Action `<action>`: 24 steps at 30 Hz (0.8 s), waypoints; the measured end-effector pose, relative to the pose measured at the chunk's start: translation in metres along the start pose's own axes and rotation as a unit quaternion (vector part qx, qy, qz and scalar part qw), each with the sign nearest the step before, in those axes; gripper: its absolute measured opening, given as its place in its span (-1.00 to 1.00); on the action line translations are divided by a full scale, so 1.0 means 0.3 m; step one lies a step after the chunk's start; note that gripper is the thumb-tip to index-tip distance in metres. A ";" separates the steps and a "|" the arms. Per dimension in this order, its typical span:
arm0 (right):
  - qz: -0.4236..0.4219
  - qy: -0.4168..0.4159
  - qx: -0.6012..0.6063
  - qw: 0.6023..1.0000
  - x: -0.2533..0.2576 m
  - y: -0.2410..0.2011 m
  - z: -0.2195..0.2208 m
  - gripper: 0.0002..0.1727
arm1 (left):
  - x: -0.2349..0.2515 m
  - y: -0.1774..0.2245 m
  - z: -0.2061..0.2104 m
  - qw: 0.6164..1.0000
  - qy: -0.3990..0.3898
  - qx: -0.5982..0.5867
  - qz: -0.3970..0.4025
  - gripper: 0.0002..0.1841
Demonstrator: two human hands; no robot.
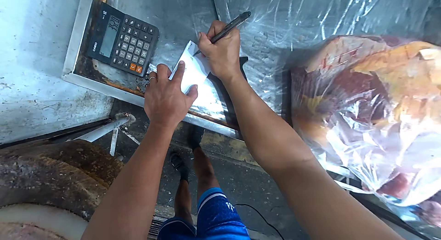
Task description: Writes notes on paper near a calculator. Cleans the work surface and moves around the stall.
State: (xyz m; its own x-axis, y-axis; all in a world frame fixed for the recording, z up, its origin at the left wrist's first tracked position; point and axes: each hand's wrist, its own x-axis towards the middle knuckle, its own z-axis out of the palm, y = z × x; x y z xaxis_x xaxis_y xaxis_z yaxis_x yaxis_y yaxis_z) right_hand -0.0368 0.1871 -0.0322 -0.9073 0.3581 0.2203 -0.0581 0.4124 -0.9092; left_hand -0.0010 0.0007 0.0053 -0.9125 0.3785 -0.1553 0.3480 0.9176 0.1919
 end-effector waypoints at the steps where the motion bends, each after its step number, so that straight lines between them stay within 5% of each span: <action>1: -0.001 -0.002 0.000 1.000 0.001 0.001 0.002 -0.66 | 0.000 0.000 0.001 1.000 0.001 -0.001 0.001 -0.24; 24: -0.006 -0.012 -0.023 1.000 0.002 0.006 0.008 -0.68 | 0.000 -0.002 0.008 1.000 0.000 0.008 -0.003 -0.22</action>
State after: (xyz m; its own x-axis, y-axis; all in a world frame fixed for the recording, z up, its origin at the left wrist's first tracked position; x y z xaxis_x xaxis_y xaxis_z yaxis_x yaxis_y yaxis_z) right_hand -0.0385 0.1860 -0.0347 -0.9164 0.3329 0.2223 -0.0506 0.4545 -0.8893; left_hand -0.0008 0.0005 0.0029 -0.9148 0.3726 -0.1558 0.3456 0.9218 0.1755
